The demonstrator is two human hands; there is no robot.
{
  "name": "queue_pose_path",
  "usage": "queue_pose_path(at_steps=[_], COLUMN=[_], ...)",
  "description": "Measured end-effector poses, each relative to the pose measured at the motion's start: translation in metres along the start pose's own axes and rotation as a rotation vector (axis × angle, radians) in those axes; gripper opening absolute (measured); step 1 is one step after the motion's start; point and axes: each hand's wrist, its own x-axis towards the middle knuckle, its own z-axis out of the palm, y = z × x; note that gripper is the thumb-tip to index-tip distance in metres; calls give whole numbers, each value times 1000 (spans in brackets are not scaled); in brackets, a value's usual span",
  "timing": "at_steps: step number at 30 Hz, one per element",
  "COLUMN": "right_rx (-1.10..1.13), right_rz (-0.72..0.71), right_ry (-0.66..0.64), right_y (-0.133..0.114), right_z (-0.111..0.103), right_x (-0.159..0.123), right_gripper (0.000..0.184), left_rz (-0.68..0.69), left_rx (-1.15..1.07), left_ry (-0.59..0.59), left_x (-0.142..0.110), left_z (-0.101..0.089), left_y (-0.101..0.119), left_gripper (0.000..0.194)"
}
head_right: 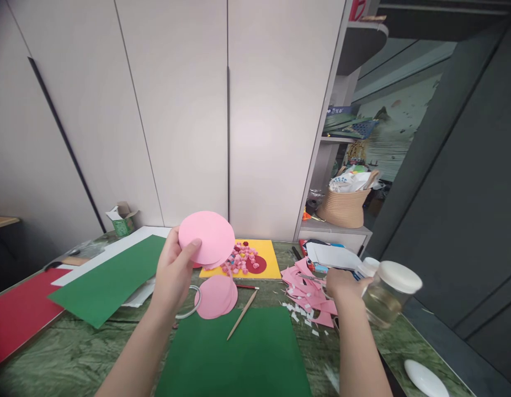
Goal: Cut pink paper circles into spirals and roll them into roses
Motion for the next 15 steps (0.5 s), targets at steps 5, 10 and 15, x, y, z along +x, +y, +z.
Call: queue_pose_path(at_steps=[5,10,15], right_rx=[-10,-4,19], right_rz=[21,28,-88], right_ry=[20,62,223], right_y=[-3,-6,-8], right_z=[6,8,2], right_x=[5,6,-1], right_gripper=[30,36,39], left_rz=[11,10,3], left_rx=[-6,-13,-11], left_ry=[-6,-20,-20], left_x=[-1,-1,-1], left_z=[-1,-1,-1], left_y=[1,2,2], left_gripper=[27,25,24])
